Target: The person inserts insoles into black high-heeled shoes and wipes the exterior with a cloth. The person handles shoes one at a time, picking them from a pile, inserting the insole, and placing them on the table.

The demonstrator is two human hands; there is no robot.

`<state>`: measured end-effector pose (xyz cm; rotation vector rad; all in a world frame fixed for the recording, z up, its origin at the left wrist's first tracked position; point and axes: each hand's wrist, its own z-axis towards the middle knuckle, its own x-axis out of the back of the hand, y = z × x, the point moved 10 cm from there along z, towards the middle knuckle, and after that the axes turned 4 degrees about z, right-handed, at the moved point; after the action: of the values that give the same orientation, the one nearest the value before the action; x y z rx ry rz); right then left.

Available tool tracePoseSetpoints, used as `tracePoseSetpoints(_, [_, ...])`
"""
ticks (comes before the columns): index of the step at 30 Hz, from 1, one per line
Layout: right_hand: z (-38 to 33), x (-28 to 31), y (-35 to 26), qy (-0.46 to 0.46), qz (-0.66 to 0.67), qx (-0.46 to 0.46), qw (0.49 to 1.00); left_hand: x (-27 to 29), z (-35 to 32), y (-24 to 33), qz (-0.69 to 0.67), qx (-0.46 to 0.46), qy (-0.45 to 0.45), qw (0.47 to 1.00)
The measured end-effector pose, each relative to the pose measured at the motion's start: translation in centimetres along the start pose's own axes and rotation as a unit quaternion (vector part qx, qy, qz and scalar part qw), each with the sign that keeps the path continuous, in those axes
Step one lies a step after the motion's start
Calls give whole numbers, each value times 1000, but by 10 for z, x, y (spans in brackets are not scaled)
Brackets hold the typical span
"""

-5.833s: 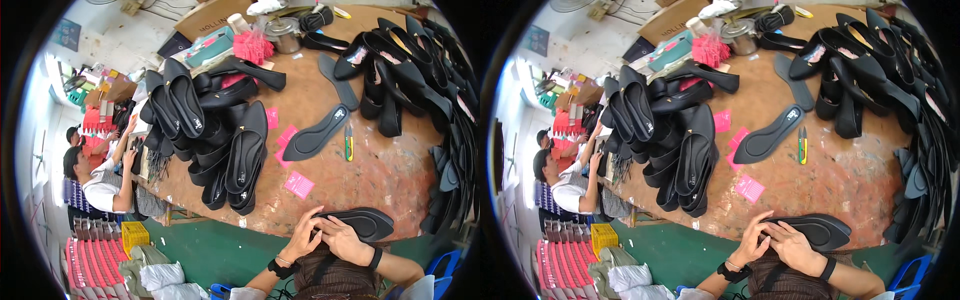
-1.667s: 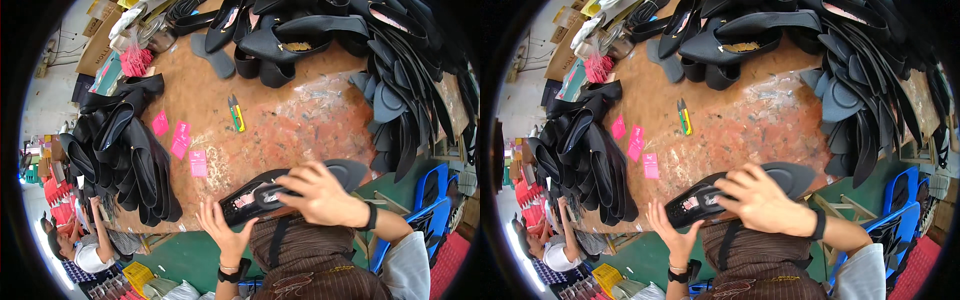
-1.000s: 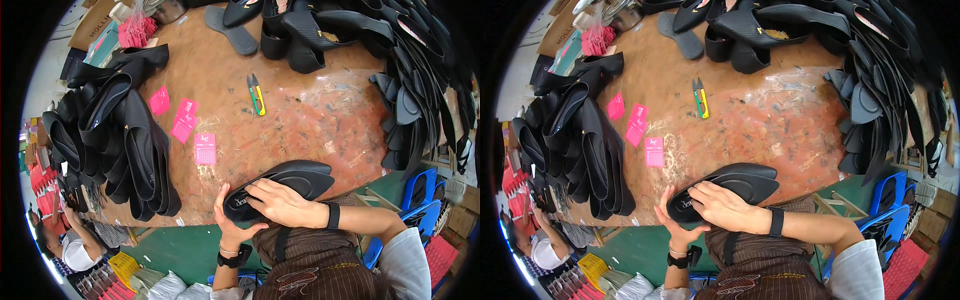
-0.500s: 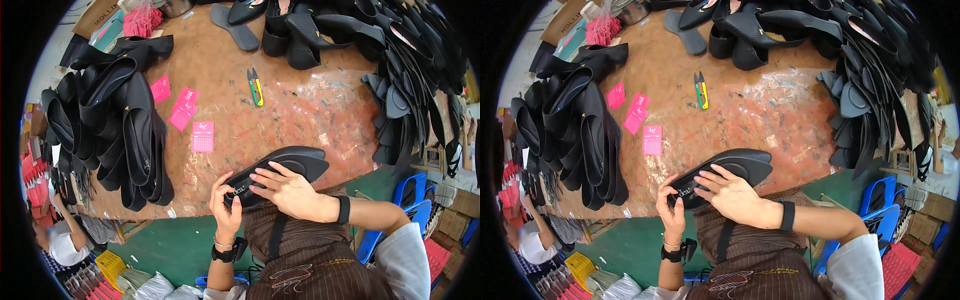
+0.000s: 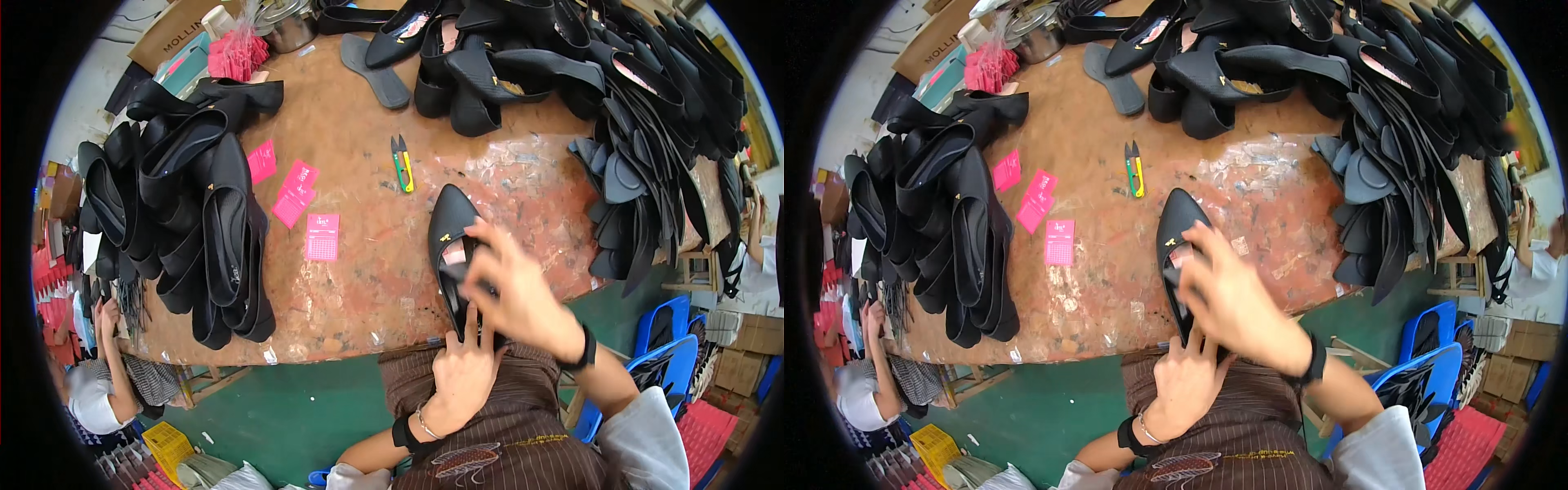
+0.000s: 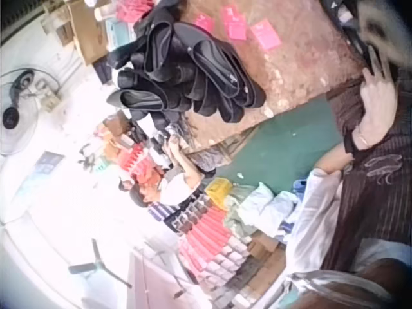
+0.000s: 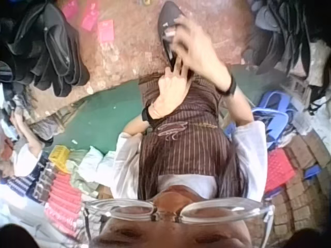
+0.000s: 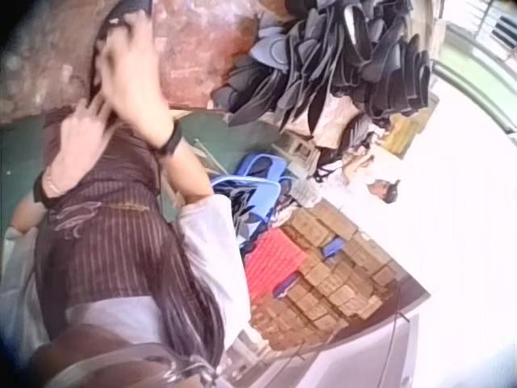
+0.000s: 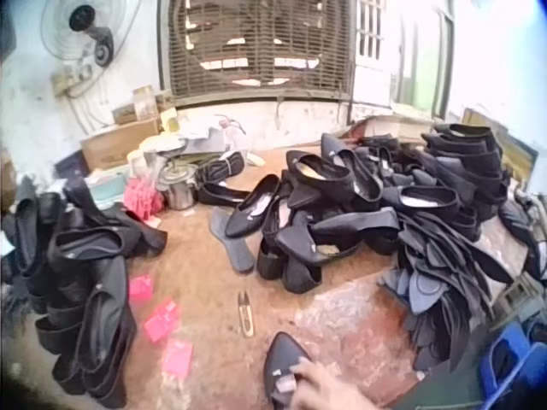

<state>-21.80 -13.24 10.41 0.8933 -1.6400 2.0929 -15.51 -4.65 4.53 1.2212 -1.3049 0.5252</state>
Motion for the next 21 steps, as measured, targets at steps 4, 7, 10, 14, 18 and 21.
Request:
tracePoseSetpoints(4, [-51,-34,2,-62,-53,6,997,-17,-7,3,58,-37,7,998])
tracePoseSetpoints(7, [-35,-42,9,-13,-126,40,991,-12,-3,3,52,-47,3,998])
tracePoseSetpoints(10, [20,-66,50,-187,-147,-95,967,-1,2,3,34,-48,-1,998])
tracePoseSetpoints(14, [3,-44,18,-8,-141,61,988,-4,4,0,11,-51,-5,999])
tracePoseSetpoints(18, [-17,-50,26,-19,-190,29,981,-8,4,-3,5,-53,-2,999])
tracePoseSetpoints(21, [19,-55,52,-78,-151,-21,985,6,9,3,-8,-61,2,998])
